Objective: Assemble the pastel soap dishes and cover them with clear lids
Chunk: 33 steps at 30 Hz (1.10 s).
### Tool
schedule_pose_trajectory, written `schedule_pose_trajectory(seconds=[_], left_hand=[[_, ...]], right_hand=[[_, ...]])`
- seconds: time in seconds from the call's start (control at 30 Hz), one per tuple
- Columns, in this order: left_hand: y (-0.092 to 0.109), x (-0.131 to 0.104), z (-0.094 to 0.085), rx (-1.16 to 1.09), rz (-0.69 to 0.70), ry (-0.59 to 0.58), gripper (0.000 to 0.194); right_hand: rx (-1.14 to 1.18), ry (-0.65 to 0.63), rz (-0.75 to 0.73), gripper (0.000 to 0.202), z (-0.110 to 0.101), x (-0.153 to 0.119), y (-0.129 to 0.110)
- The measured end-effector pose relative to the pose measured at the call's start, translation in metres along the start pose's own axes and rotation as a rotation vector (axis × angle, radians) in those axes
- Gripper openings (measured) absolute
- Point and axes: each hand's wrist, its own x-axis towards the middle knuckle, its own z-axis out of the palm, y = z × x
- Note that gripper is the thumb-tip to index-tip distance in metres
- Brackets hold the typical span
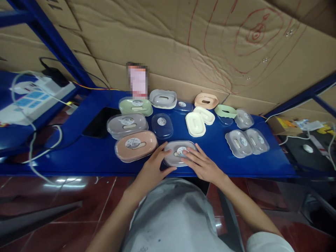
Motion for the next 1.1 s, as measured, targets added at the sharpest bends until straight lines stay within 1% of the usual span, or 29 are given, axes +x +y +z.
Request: schedule_pose_trajectory(seconds=[0.2, 0.33, 0.43, 0.53, 0.63, 0.8, 0.9, 0.93, 1.0, 1.07, 1.1], left_hand=[[-0.001, -0.001, 0.007, -0.003, -0.061, 0.005, 0.057], [0.004, 0.0, 0.008, 0.005, -0.041, 0.011, 0.062], [0.007, 0.002, 0.007, 0.018, -0.035, 0.011, 0.061], [0.007, 0.003, 0.007, 0.021, -0.047, -0.007, 0.06], [0.007, 0.003, 0.007, 0.034, -0.044, -0.019, 0.063], [0.005, 0.004, 0.007, 0.035, -0.038, -0.018, 0.066], [0.005, 0.004, 0.009, 0.06, -0.033, -0.03, 0.073], [0.006, 0.003, 0.01, 0.073, -0.031, -0.023, 0.074], [0.01, 0.0, 0.009, 0.091, -0.011, 0.014, 0.073], [0.016, -0.004, 0.002, 0.103, 0.027, 0.082, 0.069], [0.019, -0.005, -0.006, 0.114, 0.044, 0.127, 0.067]], right_hand=[[0.095, 0.057, 0.028, 0.061, 0.001, 0.002, 0.0], [0.126, 0.104, 0.07, 0.065, 0.0, -0.001, 0.0], [0.104, 0.094, 0.124, 0.071, 0.001, -0.005, -0.001], [0.109, 0.07, 0.16, 0.07, 0.001, -0.008, -0.002], [0.136, 0.088, 0.205, 0.07, 0.0, -0.01, -0.002], [0.11, 0.084, 0.185, 0.07, 0.002, -0.011, -0.003], [0.143, 0.101, 0.174, 0.064, 0.0, -0.014, 0.0], [0.174, 0.122, 0.182, 0.059, -0.002, -0.014, 0.003], [0.241, 0.224, 0.262, 0.05, -0.008, -0.01, 0.013], [0.285, 0.366, 0.414, 0.049, -0.014, 0.003, 0.027], [0.29, 0.419, 0.485, 0.049, -0.016, 0.013, 0.035]])
